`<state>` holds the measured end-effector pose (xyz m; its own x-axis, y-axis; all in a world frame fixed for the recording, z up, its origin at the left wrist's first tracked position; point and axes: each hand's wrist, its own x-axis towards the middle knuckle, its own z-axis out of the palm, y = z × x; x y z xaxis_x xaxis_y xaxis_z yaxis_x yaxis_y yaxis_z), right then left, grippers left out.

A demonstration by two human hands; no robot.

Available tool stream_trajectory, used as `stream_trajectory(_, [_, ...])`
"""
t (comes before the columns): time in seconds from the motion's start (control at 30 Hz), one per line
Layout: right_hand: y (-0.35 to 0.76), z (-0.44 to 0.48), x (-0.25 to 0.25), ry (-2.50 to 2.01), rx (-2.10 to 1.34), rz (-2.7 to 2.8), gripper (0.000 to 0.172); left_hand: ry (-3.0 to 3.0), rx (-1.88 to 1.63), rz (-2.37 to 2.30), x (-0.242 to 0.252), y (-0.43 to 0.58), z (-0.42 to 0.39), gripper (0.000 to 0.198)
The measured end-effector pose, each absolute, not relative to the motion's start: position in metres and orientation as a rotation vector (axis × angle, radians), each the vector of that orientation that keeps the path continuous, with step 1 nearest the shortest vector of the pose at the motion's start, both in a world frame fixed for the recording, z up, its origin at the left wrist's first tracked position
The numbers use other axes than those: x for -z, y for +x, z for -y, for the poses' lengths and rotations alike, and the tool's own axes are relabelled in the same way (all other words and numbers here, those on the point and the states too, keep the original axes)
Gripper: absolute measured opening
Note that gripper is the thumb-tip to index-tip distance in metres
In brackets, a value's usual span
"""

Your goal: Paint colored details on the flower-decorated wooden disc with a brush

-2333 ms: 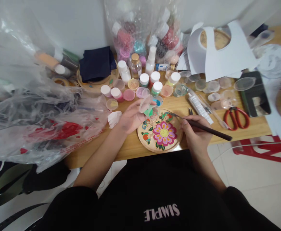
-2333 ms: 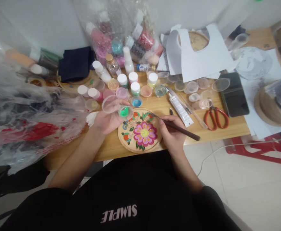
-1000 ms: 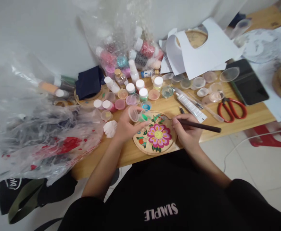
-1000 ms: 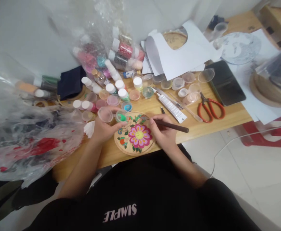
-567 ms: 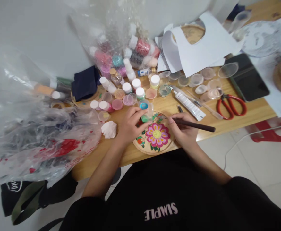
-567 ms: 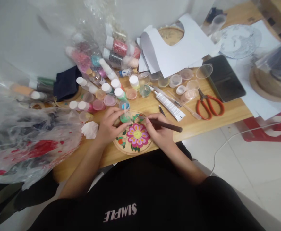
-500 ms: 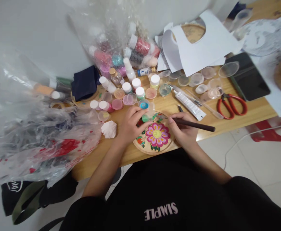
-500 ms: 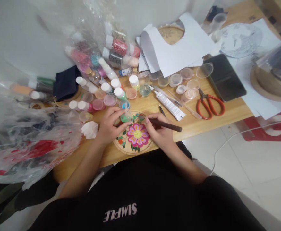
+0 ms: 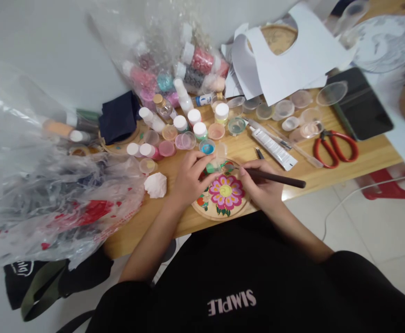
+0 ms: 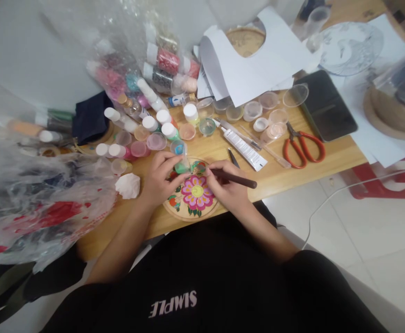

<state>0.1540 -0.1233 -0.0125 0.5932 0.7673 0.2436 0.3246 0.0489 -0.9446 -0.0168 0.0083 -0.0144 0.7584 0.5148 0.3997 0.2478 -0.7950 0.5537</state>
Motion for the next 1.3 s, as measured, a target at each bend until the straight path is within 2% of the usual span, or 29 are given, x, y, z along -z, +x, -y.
stream_trajectory(0.87, [0.1547,0.1232,0.0113,-1.568,-0.479,0.939,0.011,2.546,-0.708,-0.626,0.0134,-0.0145,-0.0059,0.033])
stream_trajectory(1.13, [0.1538,0.1226,0.0105,-1.541,-0.476,0.949,0.008,2.491,-0.692,-0.633,0.0144,-0.0149,-0.0068,0.033])
stream_trajectory(1.3, [0.154,0.1216,0.0092,-1.524,-0.455,0.953,0.006,2.496,-0.797,-0.572,0.0142,-0.0159,-0.0092,0.035])
